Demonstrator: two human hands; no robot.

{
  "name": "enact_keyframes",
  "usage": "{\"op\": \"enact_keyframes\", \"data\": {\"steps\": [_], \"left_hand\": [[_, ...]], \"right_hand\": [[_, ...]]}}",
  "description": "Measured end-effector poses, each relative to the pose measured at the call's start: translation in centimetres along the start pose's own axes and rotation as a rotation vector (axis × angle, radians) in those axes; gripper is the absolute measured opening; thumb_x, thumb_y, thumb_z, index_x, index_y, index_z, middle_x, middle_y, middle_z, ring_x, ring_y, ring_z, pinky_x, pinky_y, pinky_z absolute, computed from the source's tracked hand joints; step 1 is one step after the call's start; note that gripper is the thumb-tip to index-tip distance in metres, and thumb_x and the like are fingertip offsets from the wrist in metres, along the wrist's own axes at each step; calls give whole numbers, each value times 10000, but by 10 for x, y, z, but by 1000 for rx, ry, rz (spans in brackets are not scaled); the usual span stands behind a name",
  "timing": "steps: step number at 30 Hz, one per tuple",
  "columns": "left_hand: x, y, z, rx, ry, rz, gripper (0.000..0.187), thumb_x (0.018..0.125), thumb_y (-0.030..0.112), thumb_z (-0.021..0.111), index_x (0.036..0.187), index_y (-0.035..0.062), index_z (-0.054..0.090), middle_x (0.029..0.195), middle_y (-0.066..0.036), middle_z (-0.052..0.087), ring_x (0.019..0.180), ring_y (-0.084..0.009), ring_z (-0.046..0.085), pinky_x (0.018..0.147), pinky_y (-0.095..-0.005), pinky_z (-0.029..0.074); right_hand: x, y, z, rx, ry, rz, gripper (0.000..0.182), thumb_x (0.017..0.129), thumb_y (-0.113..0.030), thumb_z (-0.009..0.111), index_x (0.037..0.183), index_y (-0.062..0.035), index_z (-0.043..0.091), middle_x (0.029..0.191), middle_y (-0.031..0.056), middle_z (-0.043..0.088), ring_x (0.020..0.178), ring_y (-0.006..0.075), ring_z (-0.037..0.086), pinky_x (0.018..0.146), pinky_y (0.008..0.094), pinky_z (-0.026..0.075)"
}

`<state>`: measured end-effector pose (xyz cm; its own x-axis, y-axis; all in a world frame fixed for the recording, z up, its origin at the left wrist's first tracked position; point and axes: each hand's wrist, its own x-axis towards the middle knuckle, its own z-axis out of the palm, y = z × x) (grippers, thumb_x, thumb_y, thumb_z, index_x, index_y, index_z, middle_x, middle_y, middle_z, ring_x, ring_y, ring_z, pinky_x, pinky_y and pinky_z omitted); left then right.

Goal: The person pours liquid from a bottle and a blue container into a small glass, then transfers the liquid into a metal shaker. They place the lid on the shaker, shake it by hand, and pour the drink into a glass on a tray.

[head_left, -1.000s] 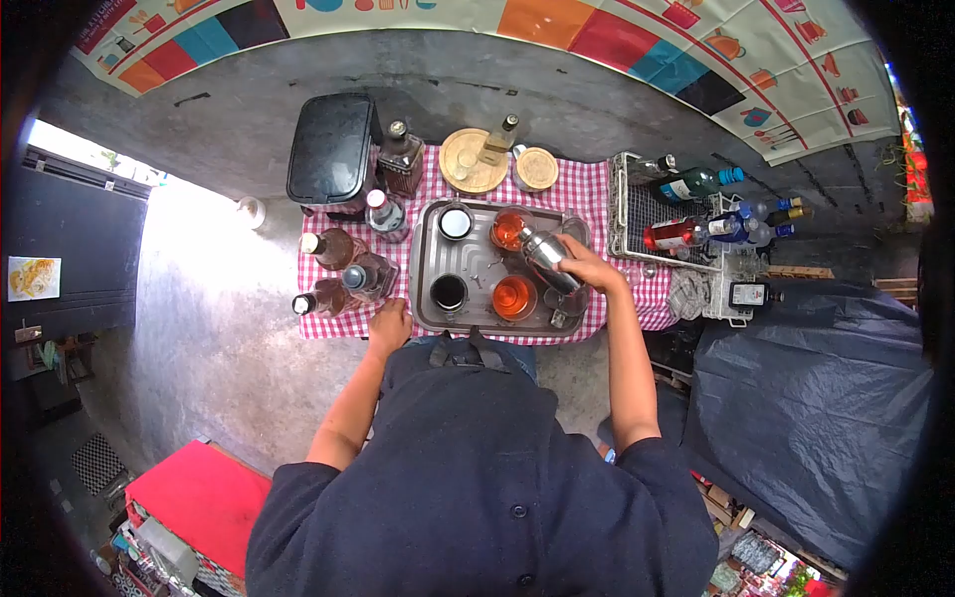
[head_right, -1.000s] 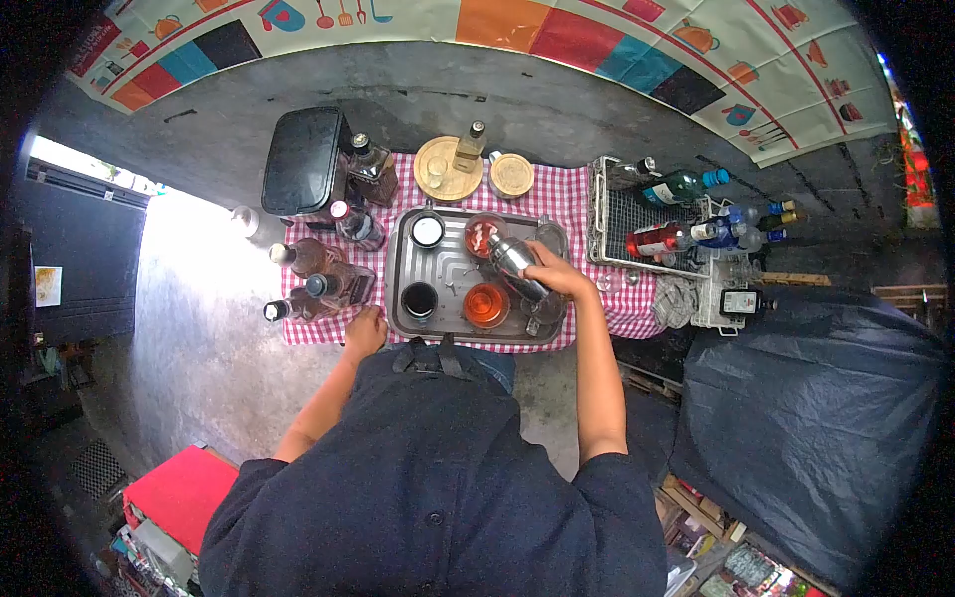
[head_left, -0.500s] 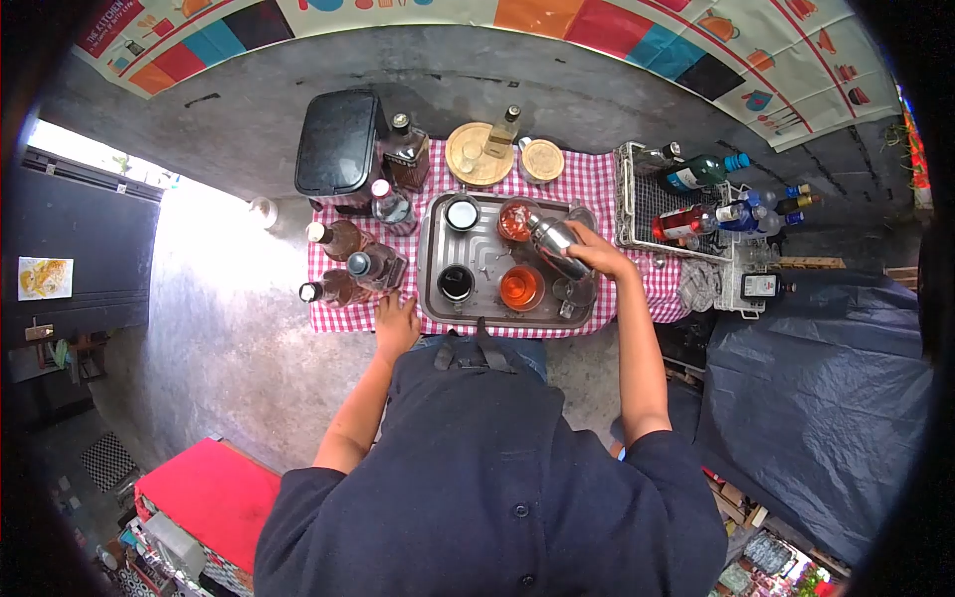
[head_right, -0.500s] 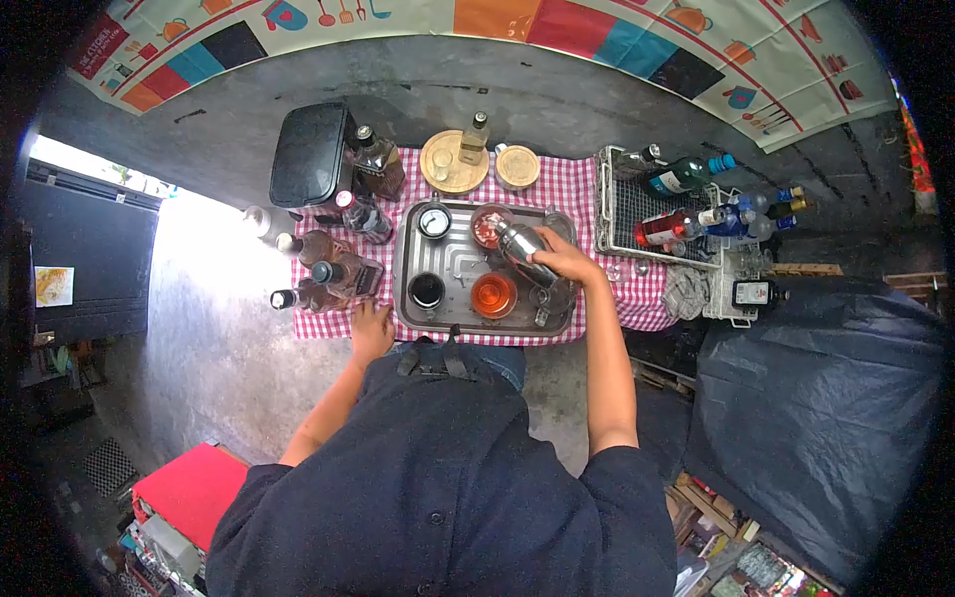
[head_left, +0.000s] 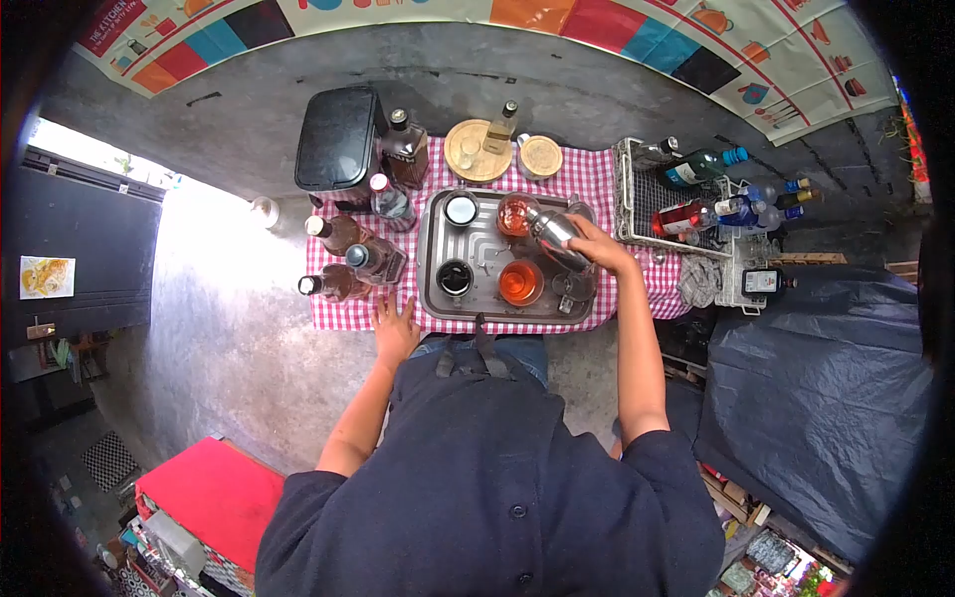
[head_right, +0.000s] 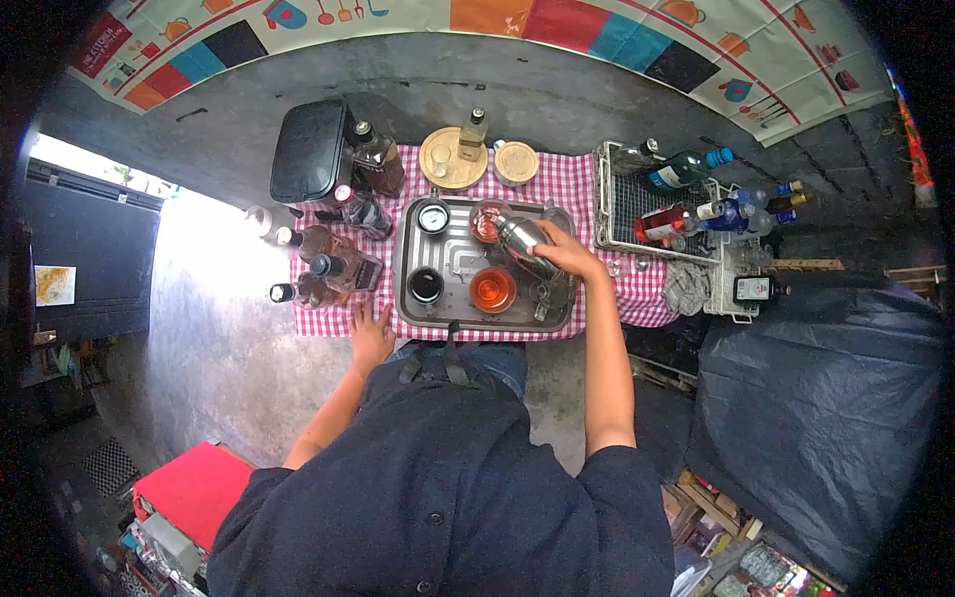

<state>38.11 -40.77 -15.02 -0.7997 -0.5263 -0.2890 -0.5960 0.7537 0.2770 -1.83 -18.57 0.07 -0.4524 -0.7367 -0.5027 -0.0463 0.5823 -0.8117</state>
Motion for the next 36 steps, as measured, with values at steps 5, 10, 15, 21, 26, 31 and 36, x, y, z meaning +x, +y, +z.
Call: {"op": "enact_keyframes", "data": {"steps": [5,10,15,21,26,31,36], "left_hand": [[0,-4,1,-5,-119,2,779,823,331,666,1532,219,364,1617,-205,204,1484,-472,162,1143,-667,219],[2,-5,0,-5,-104,7,783,812,348,698,1515,224,375,1600,-201,243,1465,-469,203,1125,-666,245],[6,-4,0,-74,5,15,659,843,424,702,1425,209,478,1527,-190,361,1409,-456,294,1077,-658,291],[14,-5,4,-44,6,-29,578,878,468,659,1372,205,514,1474,-218,405,1387,-449,325,1066,-653,298],[18,-5,2,-51,-3,-53,543,887,466,643,1345,204,515,1431,-226,425,1345,-450,362,1038,-646,321],[21,-5,-1,-27,2,-42,535,881,429,646,1348,207,510,1397,-221,436,1308,-456,382,1015,-644,338],[21,-6,3,-11,1,-36,560,842,422,681,1332,205,518,1425,-234,412,1317,-470,372,1020,-635,340]], "right_hand": [[-1,-3,2,19,12,0,783,800,-303,677,1473,0,416,1433,212,511,1317,297,506,1102,369,382],[-2,-14,3,-15,33,12,778,815,-313,674,1475,3,412,1427,218,514,1308,297,514,1100,361,384],[-3,-19,1,-34,39,24,784,821,-345,692,1467,7,422,1424,217,517,1308,291,513,1095,357,389],[2,-11,-4,-85,53,12,799,822,-396,713,1461,-5,437,1417,204,531,1293,290,526,1083,361,397],[5,-8,-4,-79,63,33,789,828,-396,708,1459,-5,442,1409,205,539,1292,290,527,1080,357,400],[5,-10,-5,-73,58,29,776,829,-371,708,1455,4,443,1414,204,536,1293,286,527,1082,353,400],[2,-19,-6,-69,43,54,783,839,-362,713,1461,17,427,1429,207,522,1308,285,514,1096,348,389]]}}
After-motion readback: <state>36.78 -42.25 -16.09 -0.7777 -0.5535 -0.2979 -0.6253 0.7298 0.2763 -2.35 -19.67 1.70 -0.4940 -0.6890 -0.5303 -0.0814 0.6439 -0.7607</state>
